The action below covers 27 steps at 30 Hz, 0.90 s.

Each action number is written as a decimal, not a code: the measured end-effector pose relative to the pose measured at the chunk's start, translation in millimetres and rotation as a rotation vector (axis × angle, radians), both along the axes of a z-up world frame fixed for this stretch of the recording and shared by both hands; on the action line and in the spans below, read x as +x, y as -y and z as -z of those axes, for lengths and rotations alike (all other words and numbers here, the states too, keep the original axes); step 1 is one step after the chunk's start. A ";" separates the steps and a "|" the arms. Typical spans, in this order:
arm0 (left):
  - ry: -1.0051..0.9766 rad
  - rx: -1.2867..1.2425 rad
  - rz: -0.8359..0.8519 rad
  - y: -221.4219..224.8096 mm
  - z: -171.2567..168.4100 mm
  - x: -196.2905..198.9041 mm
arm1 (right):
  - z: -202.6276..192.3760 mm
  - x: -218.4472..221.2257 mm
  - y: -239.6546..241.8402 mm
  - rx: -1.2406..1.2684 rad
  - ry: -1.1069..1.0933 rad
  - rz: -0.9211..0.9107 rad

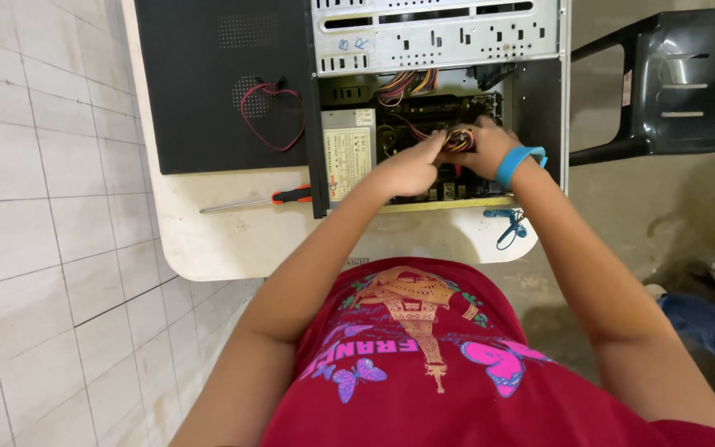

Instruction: Reinstalling a hard drive and connecting internal power and data cables inside a desktop computer case.

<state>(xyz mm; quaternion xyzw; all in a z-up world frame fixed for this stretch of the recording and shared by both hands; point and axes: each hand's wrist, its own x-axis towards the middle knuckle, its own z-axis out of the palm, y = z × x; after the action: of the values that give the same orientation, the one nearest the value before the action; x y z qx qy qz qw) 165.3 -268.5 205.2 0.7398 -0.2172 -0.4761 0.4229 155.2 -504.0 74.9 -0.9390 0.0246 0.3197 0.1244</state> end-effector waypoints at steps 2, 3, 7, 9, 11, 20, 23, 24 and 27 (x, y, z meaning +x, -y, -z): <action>0.117 0.070 0.089 10.0 40.2 15.9 | -12.9 -4.9 -4.0 0.003 0.022 -0.018; 0.117 0.070 0.092 14.4 64.1 26.8 | -23.3 -8.6 -10.3 0.004 0.021 -0.015; 0.527 0.237 -0.108 42.3 157.6 71.3 | -75.8 -28.5 -43.2 0.069 0.081 -0.205; 0.537 0.247 -0.126 58.6 179.9 80.0 | -94.7 -38.5 -60.0 0.152 0.102 -0.263; 0.332 0.287 -0.171 72.3 177.5 76.4 | -101.9 -43.4 -74.1 0.230 -0.025 -0.310; 0.207 0.412 -0.497 90.9 231.9 109.1 | -68.8 -46.7 -72.1 0.404 0.005 -0.238; 0.362 0.324 -0.494 85.4 164.4 86.3 | -66.5 -45.6 -72.6 0.420 -0.013 -0.214; 0.356 0.327 -0.499 81.6 144.9 74.9 | -72.3 -44.5 -73.0 0.421 -0.020 -0.220; 0.252 0.023 -0.501 64.5 106.1 52.3 | -80.0 -40.0 -75.8 0.426 -0.082 -0.212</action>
<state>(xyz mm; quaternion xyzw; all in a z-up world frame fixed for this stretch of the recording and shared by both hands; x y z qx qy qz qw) 217.6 -333.0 99.0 0.8285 -0.0727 -0.2634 0.4887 115.2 -428.1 154.8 -0.8752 -0.1369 0.3667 0.2842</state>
